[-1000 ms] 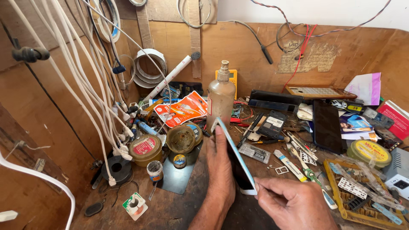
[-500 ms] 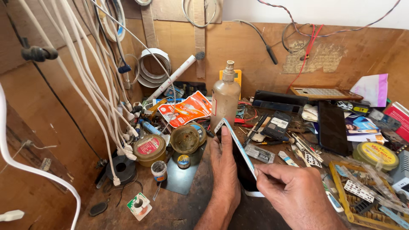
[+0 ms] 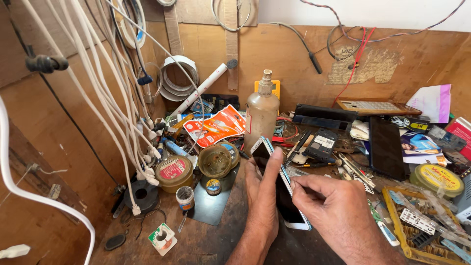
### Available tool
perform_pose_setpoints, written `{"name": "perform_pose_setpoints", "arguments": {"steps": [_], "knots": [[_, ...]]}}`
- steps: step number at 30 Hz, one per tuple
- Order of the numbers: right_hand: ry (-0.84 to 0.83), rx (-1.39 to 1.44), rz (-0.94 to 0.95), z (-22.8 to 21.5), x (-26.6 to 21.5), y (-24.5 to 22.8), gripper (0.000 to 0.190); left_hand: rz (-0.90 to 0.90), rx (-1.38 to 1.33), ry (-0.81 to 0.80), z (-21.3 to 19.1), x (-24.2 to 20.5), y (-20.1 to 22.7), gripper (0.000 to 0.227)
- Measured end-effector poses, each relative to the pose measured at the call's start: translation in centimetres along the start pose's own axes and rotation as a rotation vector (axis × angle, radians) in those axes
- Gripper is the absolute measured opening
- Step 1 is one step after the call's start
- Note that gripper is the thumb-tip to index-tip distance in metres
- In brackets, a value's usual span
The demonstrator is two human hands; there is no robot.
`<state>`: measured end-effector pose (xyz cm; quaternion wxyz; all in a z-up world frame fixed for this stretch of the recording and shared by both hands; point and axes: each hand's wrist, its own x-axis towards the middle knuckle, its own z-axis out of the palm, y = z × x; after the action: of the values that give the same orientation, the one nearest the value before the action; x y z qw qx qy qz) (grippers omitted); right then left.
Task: The person disassembles a smartphone by prying off the back cover and detaching internal components. They use a plastic pry tool to separate the back cover and a small screwdriver to loosen screws on the motherboard. The back cover and internal parts are placed on the cluttered workbench.
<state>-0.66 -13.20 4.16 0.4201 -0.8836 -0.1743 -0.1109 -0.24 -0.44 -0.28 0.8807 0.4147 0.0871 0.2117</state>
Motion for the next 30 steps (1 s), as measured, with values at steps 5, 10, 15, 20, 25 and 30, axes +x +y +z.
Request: {"name": "perform_pose_setpoints", "arguments": {"steps": [5,10,15,20,25,30], "knots": [[0.011,0.021,0.02,-0.2,0.0,1.0,0.027,0.023,0.022,-0.037,0.2,-0.4,0.2,0.062],[-0.075,0.15,0.146,0.2,-0.3,2.8,0.03,-0.015,-0.098,-0.034,0.0,0.0,-0.2,0.051],[-0.263,0.656,0.283,1.4,-0.3,4.9,0.042,-0.081,-0.236,-0.047,-0.6,1.1,-1.1,0.048],[-0.332,0.661,0.298,2.5,-0.6,6.2,0.059,-0.268,-0.384,-0.082,-0.9,1.5,-1.2,0.062],[-0.327,0.733,0.322,3.5,-0.3,6.2,0.059,-0.326,-0.336,-0.09,-0.8,1.2,-0.9,0.073],[-0.295,0.681,0.349,3.3,-0.1,6.1,0.058,-0.345,-0.358,-0.044,-0.5,1.3,-0.5,0.069]]}}
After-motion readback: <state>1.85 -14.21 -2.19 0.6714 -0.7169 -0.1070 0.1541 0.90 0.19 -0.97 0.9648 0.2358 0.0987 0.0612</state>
